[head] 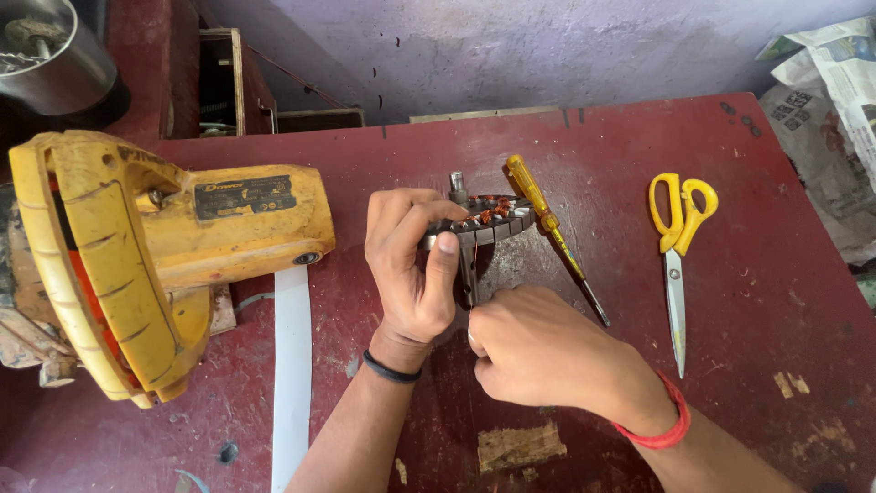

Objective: The person winds copper wire around a motor armature held in a yellow bench vise. They use a yellow-handled screwdriver to press and arrange the wire into the armature slots while rotating the component by hand.

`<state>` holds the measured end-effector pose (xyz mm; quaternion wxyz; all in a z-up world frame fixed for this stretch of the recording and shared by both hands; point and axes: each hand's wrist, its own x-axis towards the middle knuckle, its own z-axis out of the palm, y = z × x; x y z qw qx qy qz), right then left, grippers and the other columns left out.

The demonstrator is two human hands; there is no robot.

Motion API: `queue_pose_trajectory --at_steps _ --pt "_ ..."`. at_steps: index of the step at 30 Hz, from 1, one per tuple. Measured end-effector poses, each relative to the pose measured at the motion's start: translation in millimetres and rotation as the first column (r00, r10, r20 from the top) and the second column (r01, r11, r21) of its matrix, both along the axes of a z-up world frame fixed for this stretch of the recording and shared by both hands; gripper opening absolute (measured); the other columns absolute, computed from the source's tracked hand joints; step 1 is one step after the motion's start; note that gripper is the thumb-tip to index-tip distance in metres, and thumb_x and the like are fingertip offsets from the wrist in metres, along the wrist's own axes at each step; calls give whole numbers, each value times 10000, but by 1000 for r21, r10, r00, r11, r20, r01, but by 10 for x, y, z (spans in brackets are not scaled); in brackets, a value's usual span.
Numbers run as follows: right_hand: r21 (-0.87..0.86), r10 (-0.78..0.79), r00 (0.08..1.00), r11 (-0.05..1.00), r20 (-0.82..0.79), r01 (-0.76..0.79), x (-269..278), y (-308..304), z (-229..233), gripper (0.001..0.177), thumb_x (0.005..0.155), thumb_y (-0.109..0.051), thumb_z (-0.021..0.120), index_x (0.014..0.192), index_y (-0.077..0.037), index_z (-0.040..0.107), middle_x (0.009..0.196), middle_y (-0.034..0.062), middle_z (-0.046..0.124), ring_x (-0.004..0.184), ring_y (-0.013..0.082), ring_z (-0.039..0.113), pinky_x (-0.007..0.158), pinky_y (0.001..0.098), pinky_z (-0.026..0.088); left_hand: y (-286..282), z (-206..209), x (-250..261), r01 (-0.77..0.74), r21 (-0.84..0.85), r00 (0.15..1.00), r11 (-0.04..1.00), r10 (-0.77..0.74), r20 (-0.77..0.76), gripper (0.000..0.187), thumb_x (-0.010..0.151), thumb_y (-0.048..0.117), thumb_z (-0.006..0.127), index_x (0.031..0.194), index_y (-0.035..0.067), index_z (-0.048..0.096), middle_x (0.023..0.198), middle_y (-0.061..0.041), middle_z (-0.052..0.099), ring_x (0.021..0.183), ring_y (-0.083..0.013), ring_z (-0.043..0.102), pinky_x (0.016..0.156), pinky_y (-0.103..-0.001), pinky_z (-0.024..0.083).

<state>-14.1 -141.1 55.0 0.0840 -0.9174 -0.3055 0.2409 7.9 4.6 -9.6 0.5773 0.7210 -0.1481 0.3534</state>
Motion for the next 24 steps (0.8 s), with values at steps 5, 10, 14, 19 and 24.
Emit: queue_pose_trajectory --at_steps 5,10,14,19,24 --pt "105 47 997 993 67 -54 -71 31 -41 160 614 -38 666 514 28 561 539 245 572 546 428 620 576 536 481 9 49 1 -22 106 999 994 18 43 331 854 296 687 1092 70 730 1058 -85 604 1025 -260 533 910 -350 445" --pt "97 101 994 990 -31 -98 -268 109 -111 114 600 -14 668 541 28 580 568 239 597 579 412 640 594 537 498 -14 82 18 -39 162 998 986 31 51 339 705 145 767 1041 116 732 1061 -62 613 1011 -253 540 915 -358 461" --pt "63 332 925 943 -187 -326 -497 280 -74 192 713 -99 671 586 31 608 609 256 613 622 401 664 624 508 527 -14 94 22 -30 166 999 986 23 48 345 681 128 769 1023 116 725 1053 -79 590 1032 -273 531 924 -390 458" --pt "144 430 849 903 -307 -405 -487 207 270 332 880 -194 626 623 16 642 618 217 626 629 328 658 603 486 495 -4 98 29 -27 182 998 983 17 52 346 682 119 767 1025 107 715 1057 -81 585 1033 -272 533 928 -396 455" --pt "-35 -410 904 912 -118 409 19 -313 696 241 845 -379 746 916 -177 856 692 56 762 612 189 716 565 348 559 2 55 18 -4 157 999 988 -4 48 342 700 70 789 1033 97 716 1058 -76 596 1036 -281 544 932 -398 458"
